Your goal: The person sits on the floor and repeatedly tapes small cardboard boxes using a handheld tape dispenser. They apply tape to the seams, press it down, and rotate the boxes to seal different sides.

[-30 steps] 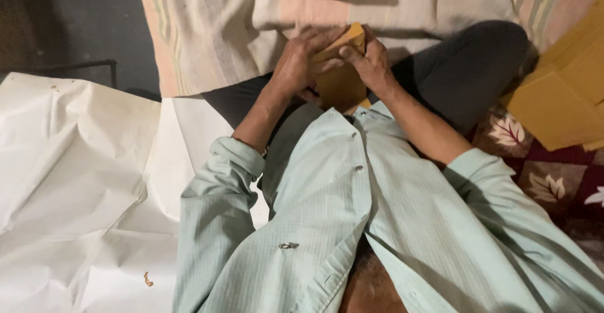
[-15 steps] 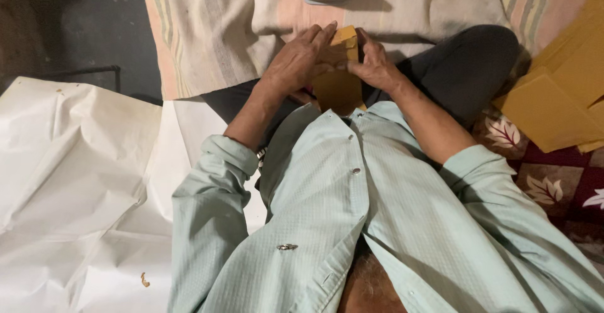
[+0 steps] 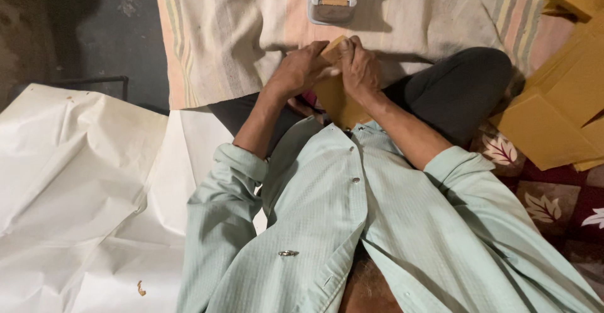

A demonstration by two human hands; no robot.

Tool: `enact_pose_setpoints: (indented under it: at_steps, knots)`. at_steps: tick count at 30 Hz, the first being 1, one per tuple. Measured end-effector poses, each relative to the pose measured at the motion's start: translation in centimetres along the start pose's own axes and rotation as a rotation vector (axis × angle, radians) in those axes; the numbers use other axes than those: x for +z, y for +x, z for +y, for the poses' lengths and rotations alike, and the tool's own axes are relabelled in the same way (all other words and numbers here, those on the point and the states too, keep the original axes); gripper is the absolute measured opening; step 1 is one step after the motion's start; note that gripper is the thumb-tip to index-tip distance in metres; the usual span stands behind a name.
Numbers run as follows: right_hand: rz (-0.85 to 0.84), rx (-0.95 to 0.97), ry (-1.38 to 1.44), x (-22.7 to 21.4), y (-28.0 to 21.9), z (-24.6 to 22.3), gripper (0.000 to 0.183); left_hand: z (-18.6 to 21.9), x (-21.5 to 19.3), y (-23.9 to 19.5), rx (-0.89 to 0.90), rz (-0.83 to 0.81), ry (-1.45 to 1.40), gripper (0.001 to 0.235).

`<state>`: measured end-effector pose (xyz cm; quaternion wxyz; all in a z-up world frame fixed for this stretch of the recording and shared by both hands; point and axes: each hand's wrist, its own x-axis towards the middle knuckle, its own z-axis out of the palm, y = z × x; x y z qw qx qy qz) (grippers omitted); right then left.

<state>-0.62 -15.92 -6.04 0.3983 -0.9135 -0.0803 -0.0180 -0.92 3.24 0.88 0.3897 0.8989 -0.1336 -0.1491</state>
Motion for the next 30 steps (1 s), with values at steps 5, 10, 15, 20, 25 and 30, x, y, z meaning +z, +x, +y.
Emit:
enact_pose_setpoints:
  at_steps: [5, 10, 15, 20, 25, 30]
  knots:
    - [-0.108, 0.02, 0.235, -0.8, 0.9, -1.1, 0.059, 1.1, -0.4, -0.3, 0.009, -0.014, 0.074, 0.063]
    - [-0.019, 0.102, 0.231, -7.8, 0.3, 1.4, 0.057, 0.2, -1.2, -2.5, -0.099, 0.289, -0.249, 0.05]
    - [0.168, 0.058, 0.385, -11.4, -3.5, 3.0, 0.057, -1.4, 2.0, -4.2, -0.459, 0.526, -0.481, 0.052]
    - [-0.117, 0.381, 0.64, -7.8, -4.2, 4.1, 0.043, -2.3, 6.8, -3.1, -0.354, 0.737, -0.427, 0.058]
    - [-0.018, 0.352, 0.586, -6.1, -3.7, 6.4, 0.039, -2.7, 7.8, -3.7, -0.152, 0.744, 0.3, 0.092]
    - [-0.073, 0.498, 0.908, -7.6, -3.3, 5.1, 0.043, -0.8, 7.4, -4.3, 0.004, 0.363, 0.72, 0.114]
